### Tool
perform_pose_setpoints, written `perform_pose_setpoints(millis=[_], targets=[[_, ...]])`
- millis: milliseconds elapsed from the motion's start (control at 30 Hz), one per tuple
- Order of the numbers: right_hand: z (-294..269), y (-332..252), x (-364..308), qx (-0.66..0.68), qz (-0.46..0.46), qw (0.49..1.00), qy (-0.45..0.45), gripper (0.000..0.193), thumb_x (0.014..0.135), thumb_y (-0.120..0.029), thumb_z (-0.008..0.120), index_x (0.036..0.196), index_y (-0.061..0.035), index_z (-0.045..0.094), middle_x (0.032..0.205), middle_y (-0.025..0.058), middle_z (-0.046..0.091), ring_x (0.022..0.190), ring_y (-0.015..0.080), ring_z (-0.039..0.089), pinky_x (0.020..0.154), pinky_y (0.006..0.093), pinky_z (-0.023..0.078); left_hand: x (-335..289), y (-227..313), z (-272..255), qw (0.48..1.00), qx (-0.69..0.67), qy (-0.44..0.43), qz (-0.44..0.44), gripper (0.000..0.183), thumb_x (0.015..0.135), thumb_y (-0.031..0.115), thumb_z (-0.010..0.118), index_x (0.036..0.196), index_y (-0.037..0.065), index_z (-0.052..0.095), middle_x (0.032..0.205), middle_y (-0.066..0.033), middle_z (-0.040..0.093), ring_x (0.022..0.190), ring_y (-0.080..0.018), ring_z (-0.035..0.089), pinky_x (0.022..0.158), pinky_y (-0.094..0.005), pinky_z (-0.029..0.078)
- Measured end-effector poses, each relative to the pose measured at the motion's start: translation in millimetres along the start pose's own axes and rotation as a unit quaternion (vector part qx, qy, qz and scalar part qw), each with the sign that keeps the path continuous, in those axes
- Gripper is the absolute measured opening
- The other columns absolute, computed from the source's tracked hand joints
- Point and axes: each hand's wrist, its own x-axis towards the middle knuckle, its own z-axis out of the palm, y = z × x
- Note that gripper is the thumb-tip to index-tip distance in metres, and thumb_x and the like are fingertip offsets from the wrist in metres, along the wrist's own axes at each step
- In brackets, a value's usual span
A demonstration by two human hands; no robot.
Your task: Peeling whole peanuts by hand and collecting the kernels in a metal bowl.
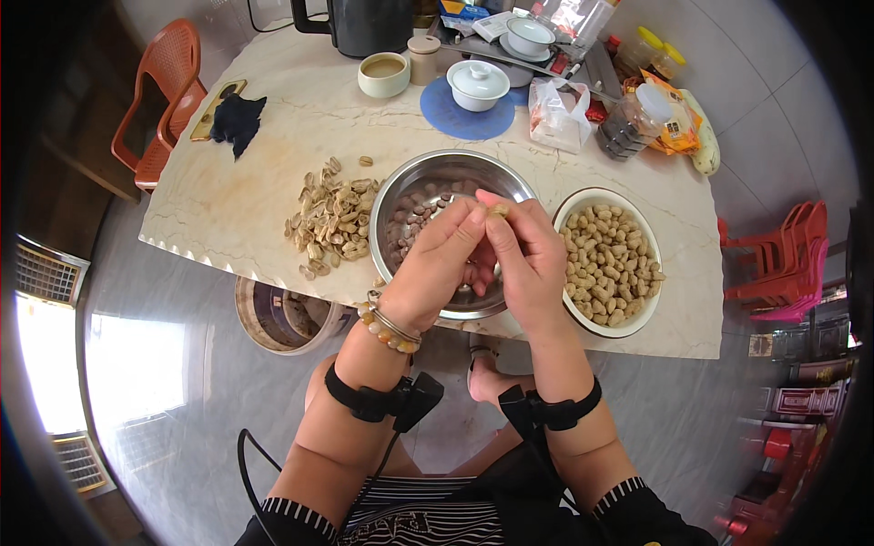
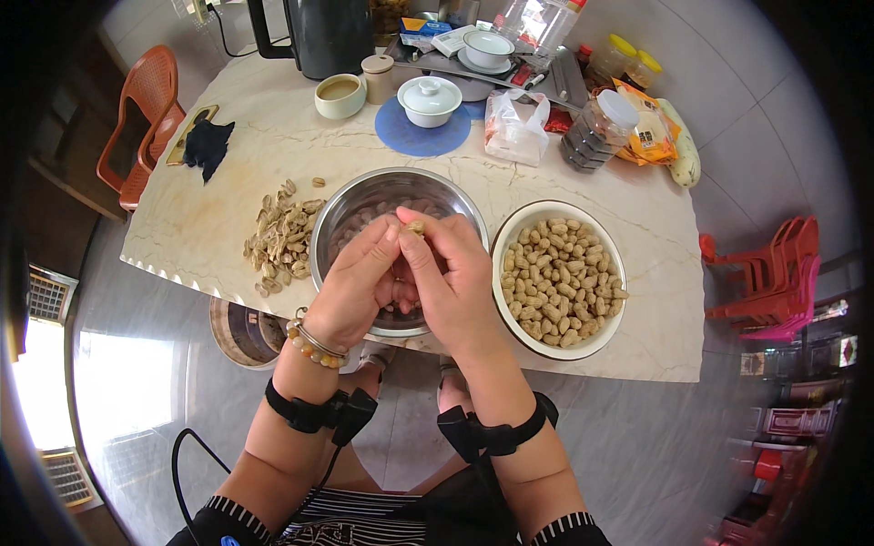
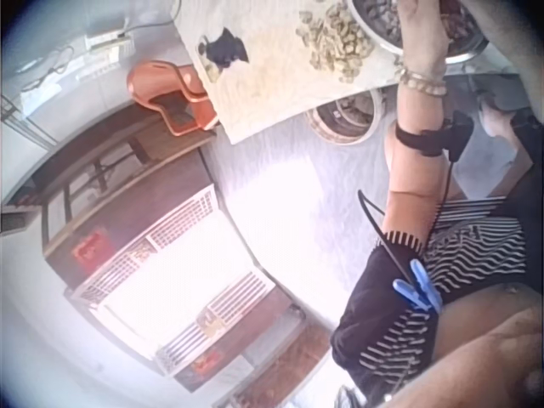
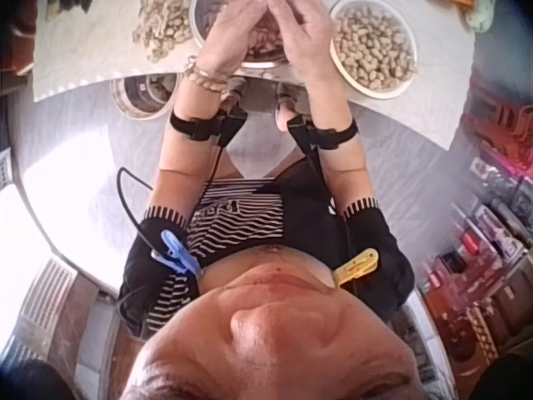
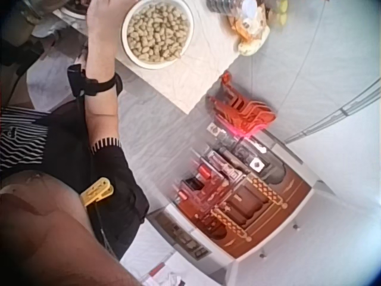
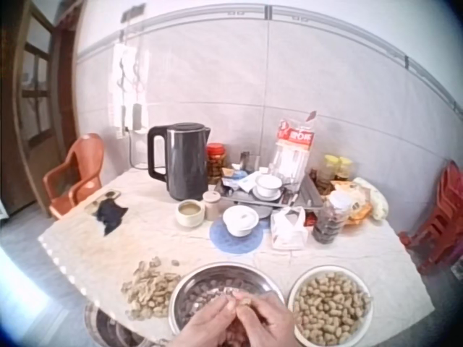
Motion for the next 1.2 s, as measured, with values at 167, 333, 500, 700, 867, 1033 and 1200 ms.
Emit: perform_pose_setpoints(millis=[167,333,500,700,867,1033,1200], targets=[[-2,-2,0,-0.03,-0.038,0.999,0.007,0.02,0.089,-0.015,0.06,0.1,-0.0002,0.066,0.078,0.0063,0.054,0.066,0.013,0.053,0.06,0.0245,0.042,0,2,-1,1.0,0.002,-0.01,-0.008,0.033,0.098,0.036,0.04,0.107,0.007,0.052,0.076,0.0012,0.054,0.061,-0.0063,0.051,0.054,-0.0198,0.043],[-3,-5,1,-0.112,-0.09,0.989,0.032,0.015,0.087,-0.012,0.06,0.09,0.0012,0.066,0.071,0.0089,0.053,0.061,0.0179,0.053,0.056,0.0274,0.042,0,-1,3,1.0,0.008,-0.008,-0.026,0.034,0.098,0.037,0.042,0.102,0.006,0.055,0.071,0.0017,0.052,0.06,-0.006,0.049,0.052,-0.0199,0.042],[-1,-2,1,-0.152,-0.118,0.98,0.048,0.013,0.086,-0.011,0.06,0.087,0.0016,0.065,0.07,0.0108,0.052,0.059,0.0215,0.053,0.054,0.0293,0.042,1,-4,10,0.998,0.035,0.05,-0.001,0.033,0.098,0.036,0.042,0.095,0.006,0.057,0.063,0.0036,0.047,0.055,-0.0042,0.042,0.048,-0.0187,0.035],[9,0,1,-0.14,-0.117,0.982,0.044,0.014,0.088,-0.011,0.058,0.093,0.0016,0.064,0.072,0.0121,0.053,0.061,0.024,0.053,0.057,0.0308,0.043,2,-10,14,0.976,0.113,0.162,0.093,0.03,0.098,0.023,0.042,0.097,0.001,0.061,0.063,0.0043,0.048,0.054,-0.0029,0.039,0.047,-0.0201,0.033],[12,4,0,-0.108,-0.093,0.989,0.035,0.017,0.09,-0.012,0.056,0.098,0.001,0.064,0.073,0.0121,0.053,0.063,0.0244,0.053,0.058,0.0314,0.043,3,-7,17,0.969,0.129,0.175,0.118,0.035,0.099,0.031,0.039,0.08,0.006,0.055,0.055,0.0048,0.042,0.046,-0.0032,0.034,0.041,-0.0189,0.026],[12,6,0,-0.09,-0.073,0.993,0.012,0.018,0.091,-0.011,0.054,0.101,0.0017,0.063,0.077,0.0123,0.053,0.066,0.024,0.053,0.06,0.0307,0.042,2,-5,10,0.967,0.121,0.198,0.107,0.034,0.099,0.026,0.043,0.097,-0.002,0.063,0.062,0.0026,0.051,0.048,-0.0018,0.04,0.042,-0.0194,0.031],[7,10,2,-0.012,0.007,0.999,-0.04,0.023,0.093,-0.012,0.049,0.107,0.0018,0.061,0.079,0.0116,0.053,0.074,0.0213,0.052,0.066,0.0281,0.041,5,-3,10,0.954,0.166,0.227,0.106,0.045,0.098,0.039,0.043,0.073,0.004,0.057,0.049,0.0024,0.044,0.041,-0.004,0.038,0.038,-0.0193,0.031]])
